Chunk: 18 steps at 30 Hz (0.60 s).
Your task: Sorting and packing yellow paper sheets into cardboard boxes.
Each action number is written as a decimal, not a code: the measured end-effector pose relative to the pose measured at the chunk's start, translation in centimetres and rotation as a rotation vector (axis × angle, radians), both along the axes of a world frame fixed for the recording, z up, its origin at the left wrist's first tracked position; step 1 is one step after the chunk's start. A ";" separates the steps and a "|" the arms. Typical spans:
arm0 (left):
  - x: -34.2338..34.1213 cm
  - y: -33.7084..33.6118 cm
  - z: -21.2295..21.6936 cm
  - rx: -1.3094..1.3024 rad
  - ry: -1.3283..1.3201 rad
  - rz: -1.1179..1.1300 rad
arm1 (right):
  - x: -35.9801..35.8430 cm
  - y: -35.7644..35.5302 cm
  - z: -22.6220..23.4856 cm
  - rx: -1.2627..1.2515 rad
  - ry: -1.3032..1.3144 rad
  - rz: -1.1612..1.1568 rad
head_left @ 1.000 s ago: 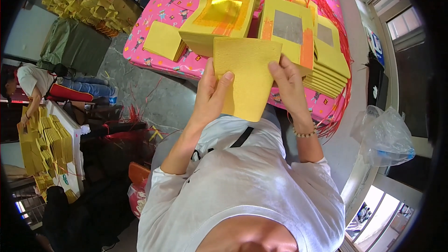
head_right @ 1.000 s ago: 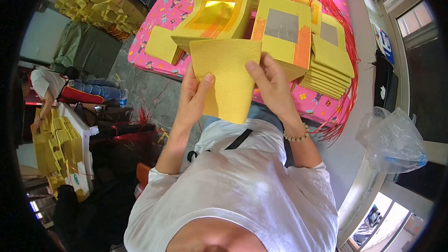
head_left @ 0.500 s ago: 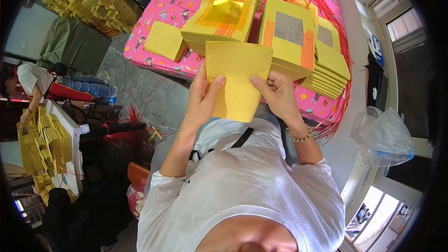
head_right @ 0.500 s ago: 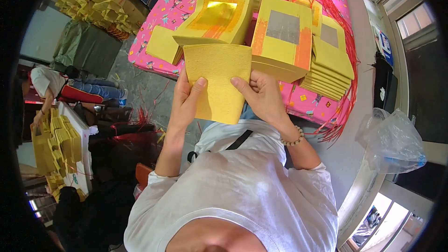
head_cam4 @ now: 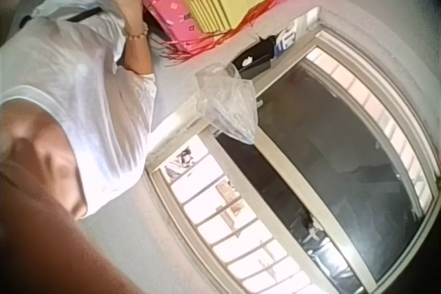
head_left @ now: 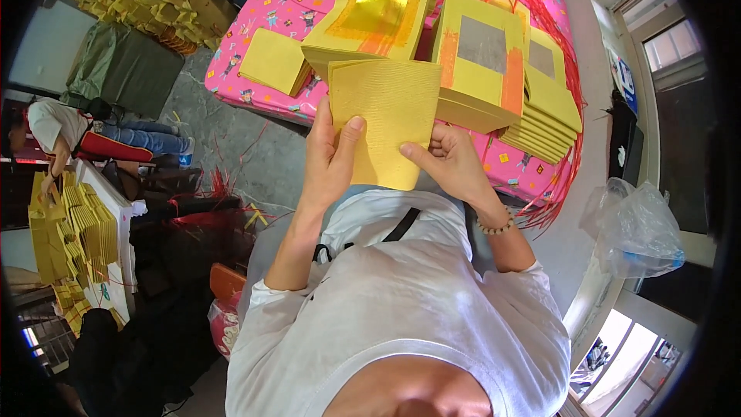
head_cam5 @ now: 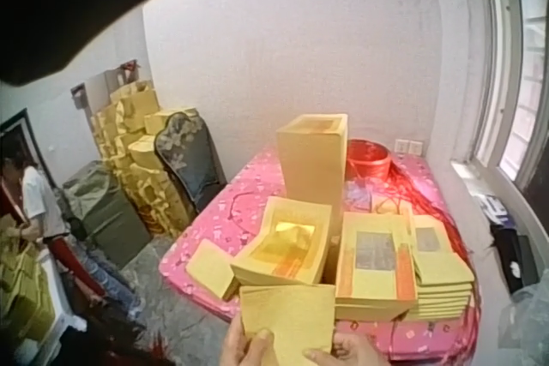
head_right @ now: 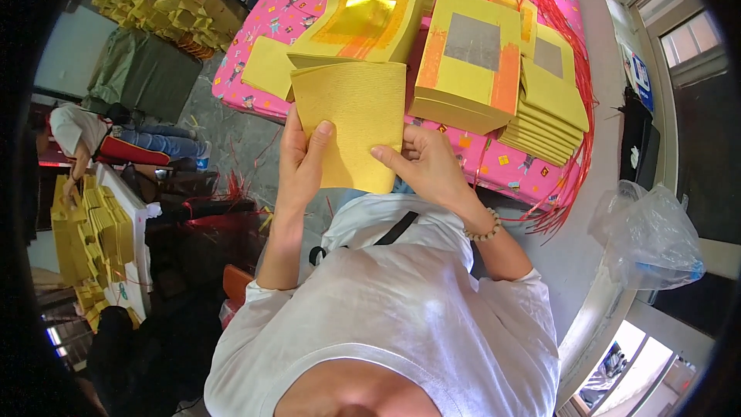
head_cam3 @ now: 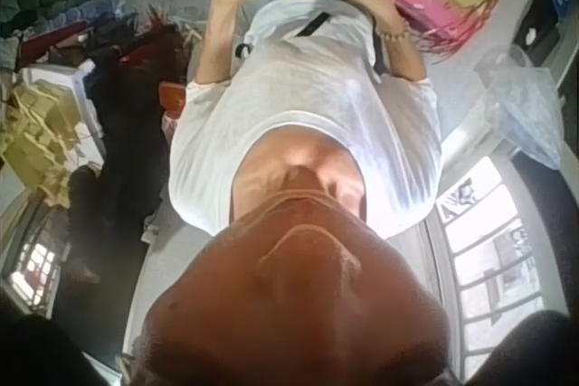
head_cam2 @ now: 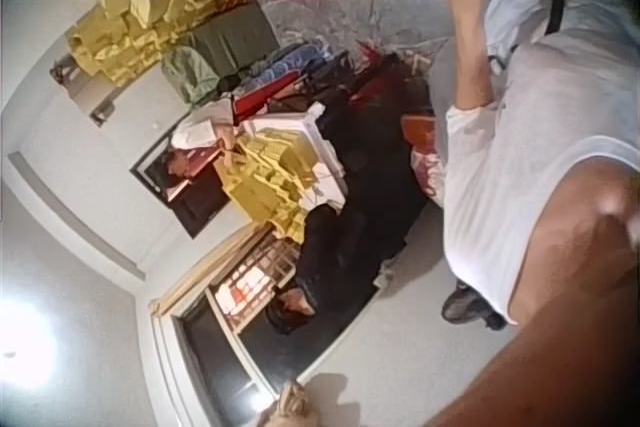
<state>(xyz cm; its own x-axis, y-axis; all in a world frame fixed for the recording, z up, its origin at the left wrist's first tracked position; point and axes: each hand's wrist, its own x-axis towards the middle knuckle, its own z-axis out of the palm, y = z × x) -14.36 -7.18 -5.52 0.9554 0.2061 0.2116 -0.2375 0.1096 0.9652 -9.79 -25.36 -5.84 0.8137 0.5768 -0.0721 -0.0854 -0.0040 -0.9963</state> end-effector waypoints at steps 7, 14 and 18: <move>-0.1 0.4 0.6 -0.072 0.017 0.048 | 0.1 -0.1 -0.7 -0.117 -0.015 0.061; 0.1 1.2 1.0 -0.034 -0.043 0.173 | -0.3 0.3 -1.2 -0.065 -0.060 0.025; -0.1 1.7 0.1 0.041 -0.054 0.149 | 0.0 -0.4 -1.4 -0.170 0.020 0.116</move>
